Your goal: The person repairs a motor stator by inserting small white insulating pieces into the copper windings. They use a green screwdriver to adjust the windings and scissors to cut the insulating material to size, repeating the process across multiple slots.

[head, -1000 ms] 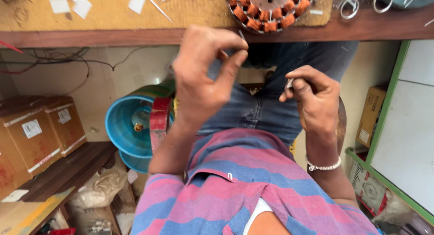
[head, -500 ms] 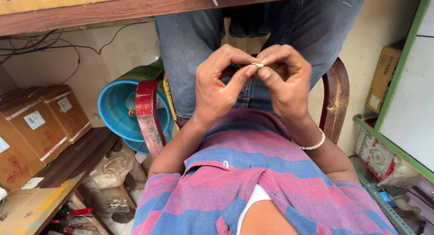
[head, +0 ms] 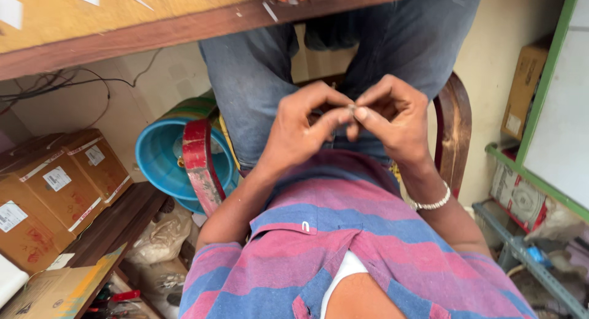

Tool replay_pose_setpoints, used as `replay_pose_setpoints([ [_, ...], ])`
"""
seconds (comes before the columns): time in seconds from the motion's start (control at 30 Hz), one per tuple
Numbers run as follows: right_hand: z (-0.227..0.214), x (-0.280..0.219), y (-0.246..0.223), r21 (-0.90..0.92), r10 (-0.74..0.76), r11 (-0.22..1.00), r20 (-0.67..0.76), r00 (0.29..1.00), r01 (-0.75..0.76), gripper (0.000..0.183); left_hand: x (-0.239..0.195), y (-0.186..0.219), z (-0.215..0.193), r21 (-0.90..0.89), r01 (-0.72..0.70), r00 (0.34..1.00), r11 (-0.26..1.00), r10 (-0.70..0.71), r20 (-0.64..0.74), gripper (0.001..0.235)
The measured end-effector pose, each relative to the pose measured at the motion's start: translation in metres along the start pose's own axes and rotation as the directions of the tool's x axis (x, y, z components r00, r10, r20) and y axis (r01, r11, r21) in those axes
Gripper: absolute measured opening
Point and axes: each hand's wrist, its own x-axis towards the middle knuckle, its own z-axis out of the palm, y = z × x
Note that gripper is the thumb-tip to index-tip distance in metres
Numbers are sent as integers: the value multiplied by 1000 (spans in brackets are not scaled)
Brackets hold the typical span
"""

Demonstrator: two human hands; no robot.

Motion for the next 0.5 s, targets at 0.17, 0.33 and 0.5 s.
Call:
replay_pose_setpoints([
  [0.17, -12, 10, 4, 360, 278, 875, 173, 945, -323, 10, -1, 6, -19, 275, -479, 878, 834, 456, 146, 22],
  [0.33, -13, 20, -3, 290, 326, 875, 239, 915, -388, 9, -1, 19, -26, 498, -604, 780, 622, 590, 208, 20],
  [0.5, 7, 39, -35, 167, 118, 975, 169, 979, -147, 8, 10, 63, -29, 638, -607, 727, 474, 656, 204, 22],
])
